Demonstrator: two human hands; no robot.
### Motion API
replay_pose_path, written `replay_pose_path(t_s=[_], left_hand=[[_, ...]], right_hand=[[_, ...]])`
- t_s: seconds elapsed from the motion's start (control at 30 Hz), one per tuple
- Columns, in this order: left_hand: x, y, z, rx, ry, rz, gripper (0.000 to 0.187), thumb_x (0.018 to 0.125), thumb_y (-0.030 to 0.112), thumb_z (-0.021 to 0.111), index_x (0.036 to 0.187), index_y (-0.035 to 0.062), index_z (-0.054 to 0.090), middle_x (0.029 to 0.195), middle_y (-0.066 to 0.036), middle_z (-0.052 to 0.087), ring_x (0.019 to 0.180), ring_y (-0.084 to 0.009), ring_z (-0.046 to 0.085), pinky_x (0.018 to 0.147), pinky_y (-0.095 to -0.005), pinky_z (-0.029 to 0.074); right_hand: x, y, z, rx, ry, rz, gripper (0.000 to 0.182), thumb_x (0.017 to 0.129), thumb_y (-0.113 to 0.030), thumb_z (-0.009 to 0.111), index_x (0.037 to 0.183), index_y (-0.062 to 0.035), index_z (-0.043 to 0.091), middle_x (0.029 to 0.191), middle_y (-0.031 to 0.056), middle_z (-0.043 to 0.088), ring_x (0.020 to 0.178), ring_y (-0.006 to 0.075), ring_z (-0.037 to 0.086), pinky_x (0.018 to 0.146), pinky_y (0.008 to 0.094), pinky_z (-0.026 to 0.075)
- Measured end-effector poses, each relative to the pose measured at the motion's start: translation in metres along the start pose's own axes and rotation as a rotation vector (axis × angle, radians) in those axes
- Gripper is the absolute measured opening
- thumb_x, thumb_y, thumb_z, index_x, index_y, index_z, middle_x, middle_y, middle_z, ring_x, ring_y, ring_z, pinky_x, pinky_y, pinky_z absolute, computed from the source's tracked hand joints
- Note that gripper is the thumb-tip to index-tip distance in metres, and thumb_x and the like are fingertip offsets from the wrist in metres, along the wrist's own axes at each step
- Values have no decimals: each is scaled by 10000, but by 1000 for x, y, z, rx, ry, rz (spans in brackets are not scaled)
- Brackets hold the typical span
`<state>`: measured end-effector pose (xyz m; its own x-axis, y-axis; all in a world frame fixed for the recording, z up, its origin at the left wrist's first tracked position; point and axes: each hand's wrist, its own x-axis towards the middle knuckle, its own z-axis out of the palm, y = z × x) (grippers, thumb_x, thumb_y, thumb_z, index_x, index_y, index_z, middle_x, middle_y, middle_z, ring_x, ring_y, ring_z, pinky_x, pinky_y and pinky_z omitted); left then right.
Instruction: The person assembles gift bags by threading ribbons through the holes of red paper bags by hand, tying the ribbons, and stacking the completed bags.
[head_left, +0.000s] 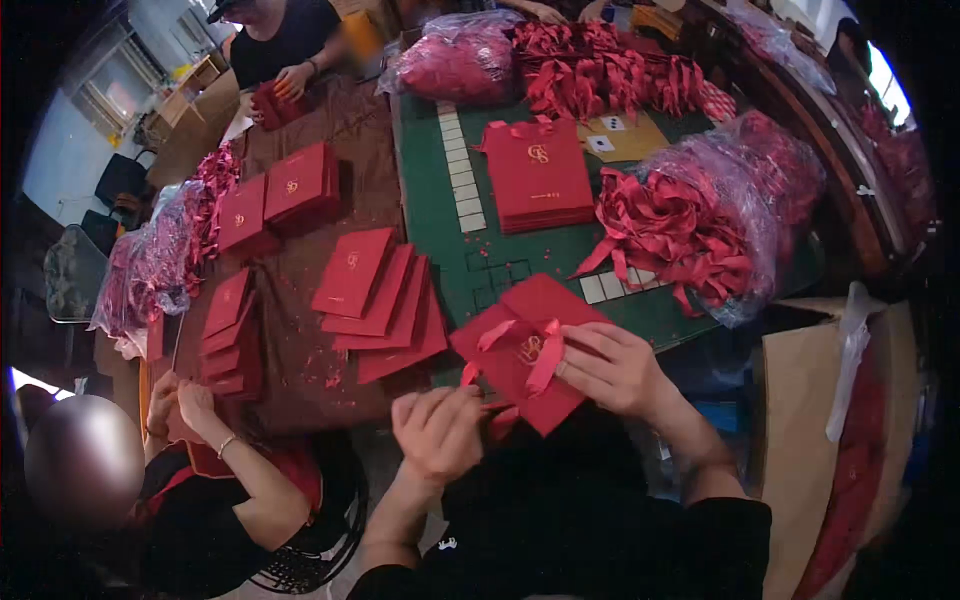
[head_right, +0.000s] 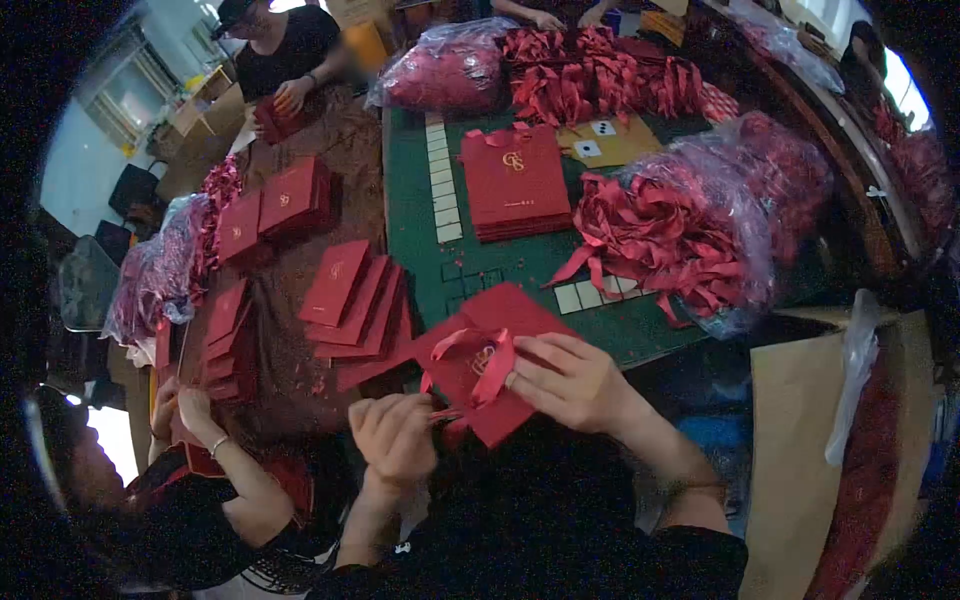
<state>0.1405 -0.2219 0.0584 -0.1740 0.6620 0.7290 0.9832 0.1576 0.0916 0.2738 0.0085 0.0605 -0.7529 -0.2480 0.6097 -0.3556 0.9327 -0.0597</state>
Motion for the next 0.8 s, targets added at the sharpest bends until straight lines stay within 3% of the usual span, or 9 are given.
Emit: replay_pose_path(t_s=[0.07, 0.23, 0.3, 0.37, 0.43, 0.5, 0.63, 0.7, 0.8], left_hand=[[-3, -21, -21, 122, 125, -165, 88, 863, 68, 569, 811, 23, 624, 872, -87, 676, 785, -236, 632, 726, -378, 416], [-16, -43, -16, 26, 255, -346, 192, 881, 157, 614, 997, 11, 656, 1021, -109, 669, 960, -287, 594, 886, -399, 423], [-16, -50, -5, -28, 253, -430, 416, 865, 190, 639, 1233, 14, 558, 1234, -145, 569, 1132, -310, 507, 971, -414, 380], [-11, -63, 0, 33, 129, -494, 583, 839, 237, 673, 1345, 42, 461, 1373, -155, 455, 1250, -330, 417, 1038, -431, 308], [-5, -80, 6, 119, 64, -480, 584, 841, 257, 671, 1347, 53, 462, 1384, -158, 443, 1274, -332, 398, 1048, -447, 290], [-3, -97, 14, 292, -67, -487, 601, 855, 348, 644, 1360, 83, 455, 1429, -178, 387, 1334, -350, 336, 1077, -501, 236], [-14, -112, 27, 361, -359, -597, 620, 887, 427, 588, 1387, 96, 433, 1477, -196, 321, 1364, -378, 282, 1108, -502, 197], [-17, -107, 27, 73, -382, -699, 656, 854, 463, 621, 1368, 89, 456, 1455, -183, 358, 1334, -375, 325, 1090, -499, 234], [-15, -89, 23, 240, -438, -581, 674, 829, 461, 652, 1352, 78, 471, 1395, -160, 432, 1289, -363, 376, 1069, -476, 269]], right_hand=[[0, 15, -8, 51, 58, 134, 375, 694, -77, 603, 1065, -79, 659, 1150, 86, 634, 1035, 284, 612, 845, 415, 507], [14, 17, -7, 203, -39, 219, 423, 684, -24, 643, 1104, -73, 646, 1107, 101, 632, 1016, 306, 608, 820, 395, 497], [32, 38, -9, 247, 162, 280, 350, 773, -15, 656, 1120, -45, 617, 1083, 105, 620, 970, 268, 620, 815, 357, 498], [63, 60, 2, 487, 580, 669, 321, 852, -86, 669, 1149, -23, 563, 1089, 105, 607, 914, 219, 619, 806, 317, 492], [90, 117, 9, 354, 756, 632, 360, 871, -117, 676, 1175, -15, 513, 1083, 100, 604, 947, 180, 602, 819, 286, 478], [92, 179, 45, 808, 854, 850, 426, 840, -147, 709, 1179, -19, 486, 1071, 99, 599, 992, 203, 590, 856, 310, 465], [75, 240, 101, 45, 467, 1035, 535, 806, -280, 722, 1192, -13, 464, 1143, 193, 594, 1061, 337, 579, 889, 421, 454], [75, 242, 107, 59, 479, 1099, 484, 822, -287, 691, 1164, -9, 489, 1171, 231, 579, 1069, 369, 568, 880, 453, 452], [74, 234, 110, -117, 462, 1054, 485, 816, -291, 686, 1162, -11, 495, 1135, 237, 558, 1062, 405, 531, 891, 487, 425]])
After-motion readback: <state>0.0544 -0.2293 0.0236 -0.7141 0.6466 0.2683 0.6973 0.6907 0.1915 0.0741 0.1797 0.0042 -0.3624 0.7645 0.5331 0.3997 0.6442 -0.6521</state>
